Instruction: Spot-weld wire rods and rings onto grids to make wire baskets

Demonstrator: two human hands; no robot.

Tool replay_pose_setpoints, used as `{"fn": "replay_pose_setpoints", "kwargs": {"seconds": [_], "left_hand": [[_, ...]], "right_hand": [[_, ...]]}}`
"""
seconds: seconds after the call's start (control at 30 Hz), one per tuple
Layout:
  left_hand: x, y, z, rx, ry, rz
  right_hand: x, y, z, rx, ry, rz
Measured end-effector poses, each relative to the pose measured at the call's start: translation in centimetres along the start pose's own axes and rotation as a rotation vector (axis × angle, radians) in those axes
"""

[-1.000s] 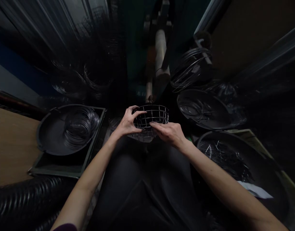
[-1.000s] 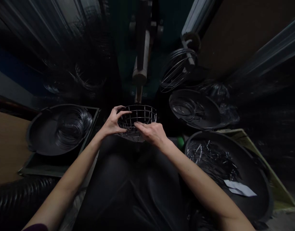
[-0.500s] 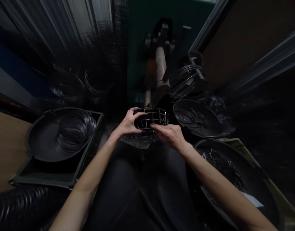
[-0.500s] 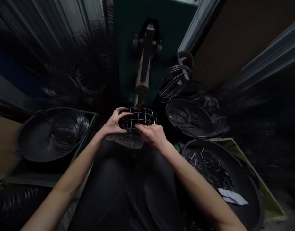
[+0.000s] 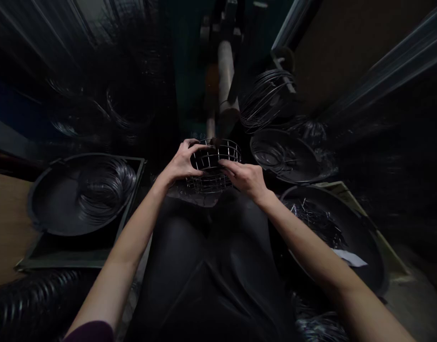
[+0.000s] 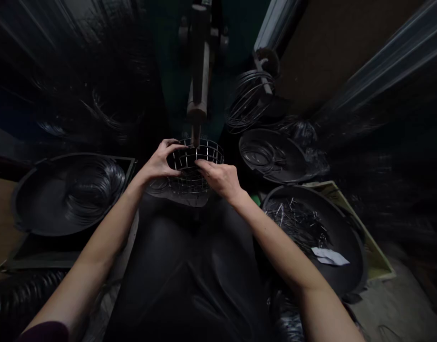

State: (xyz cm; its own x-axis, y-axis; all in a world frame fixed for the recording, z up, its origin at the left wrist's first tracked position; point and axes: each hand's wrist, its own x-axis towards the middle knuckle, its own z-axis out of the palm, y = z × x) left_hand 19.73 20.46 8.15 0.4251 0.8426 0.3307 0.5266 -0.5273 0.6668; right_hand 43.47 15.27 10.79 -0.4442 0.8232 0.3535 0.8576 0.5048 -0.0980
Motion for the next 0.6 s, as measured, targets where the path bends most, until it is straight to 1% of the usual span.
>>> {"fn": "replay_pose_setpoints", "kwargs": {"seconds": [0.07,0.13,0.2,0.37,0.47,0.6], "left_hand": [[0.4,-0.1,-0.1,-0.011,0.009,-0.011],[1.1,-0.3,-0.3,-0.017,0.018,-0.018],[1.7,-0.8,-0.4,-0.015,0.028,-0.022],[2.8,-2.0,-0.4,-0.017,0.029,0.001],[3.9,-2.5,-0.6,-0.025,0.047,-0.020],[5.5,-2.9,-1.0,-0.046,0.032,-0.020]], "right_hand": [[-0.1,0.2,0.3,0.000,0.082,0.069],[0.3,0.5,0.5,-0.009,0.123,0.133],[1.0,0.8,0.6,-0.007,0.121,0.173],[2.5,1.2,0.3,0.034,0.078,0.218],[3.5,1.2,0.5,0.071,0.069,0.255],[5.0,1.3,0.2,0.191,0.102,0.327]]}}
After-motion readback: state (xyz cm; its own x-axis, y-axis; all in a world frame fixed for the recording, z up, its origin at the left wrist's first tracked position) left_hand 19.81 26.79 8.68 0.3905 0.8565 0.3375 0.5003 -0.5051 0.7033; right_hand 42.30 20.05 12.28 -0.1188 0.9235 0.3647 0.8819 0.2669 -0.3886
